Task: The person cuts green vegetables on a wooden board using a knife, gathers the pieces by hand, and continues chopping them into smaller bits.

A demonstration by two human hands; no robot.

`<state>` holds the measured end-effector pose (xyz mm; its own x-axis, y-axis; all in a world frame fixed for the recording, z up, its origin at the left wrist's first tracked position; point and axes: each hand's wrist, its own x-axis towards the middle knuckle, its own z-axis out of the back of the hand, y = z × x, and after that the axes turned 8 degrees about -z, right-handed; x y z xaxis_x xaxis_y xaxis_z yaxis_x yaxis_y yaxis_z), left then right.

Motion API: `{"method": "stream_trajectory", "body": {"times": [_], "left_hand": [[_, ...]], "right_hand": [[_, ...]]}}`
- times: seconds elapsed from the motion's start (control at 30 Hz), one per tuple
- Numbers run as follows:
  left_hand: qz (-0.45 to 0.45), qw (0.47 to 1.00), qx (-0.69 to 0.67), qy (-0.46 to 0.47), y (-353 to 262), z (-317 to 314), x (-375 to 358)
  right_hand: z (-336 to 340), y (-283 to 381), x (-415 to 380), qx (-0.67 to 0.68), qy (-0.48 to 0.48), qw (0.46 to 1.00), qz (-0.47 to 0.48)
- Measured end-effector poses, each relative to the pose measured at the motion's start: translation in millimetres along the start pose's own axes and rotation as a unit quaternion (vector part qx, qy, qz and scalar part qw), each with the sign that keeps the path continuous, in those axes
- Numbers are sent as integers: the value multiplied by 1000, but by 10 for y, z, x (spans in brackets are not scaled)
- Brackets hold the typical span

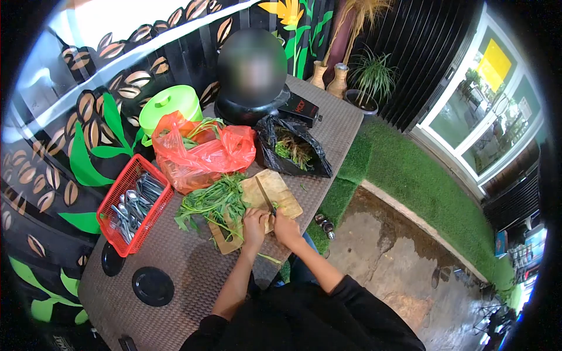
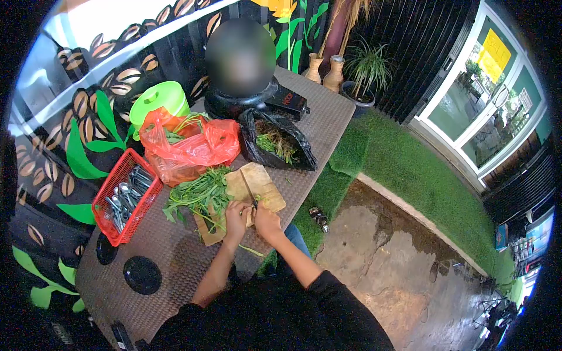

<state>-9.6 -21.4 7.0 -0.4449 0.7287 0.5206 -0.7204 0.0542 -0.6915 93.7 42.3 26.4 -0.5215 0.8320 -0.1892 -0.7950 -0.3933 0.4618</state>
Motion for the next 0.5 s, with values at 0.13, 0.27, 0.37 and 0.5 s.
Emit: {"method": "stream_trajectory", "body": {"times": [0.13, 0.27, 0.37, 0.5], "left_hand": [[1, 1000, 7, -14, 0, -9, 10], [-3, 1000, 13, -12, -22, 6, 14], [3, 1000, 18, 1, -51, 34, 19], [27, 1000, 17, 0, -25, 13, 7]], "right_hand": [[-72, 23, -191, -14, 7, 1000, -16], [-9, 144, -88, 16, 23, 999, -42], [22, 72, -69, 16, 18, 1000, -15], [-187, 35, -219, -11, 1, 999, -37]]}}
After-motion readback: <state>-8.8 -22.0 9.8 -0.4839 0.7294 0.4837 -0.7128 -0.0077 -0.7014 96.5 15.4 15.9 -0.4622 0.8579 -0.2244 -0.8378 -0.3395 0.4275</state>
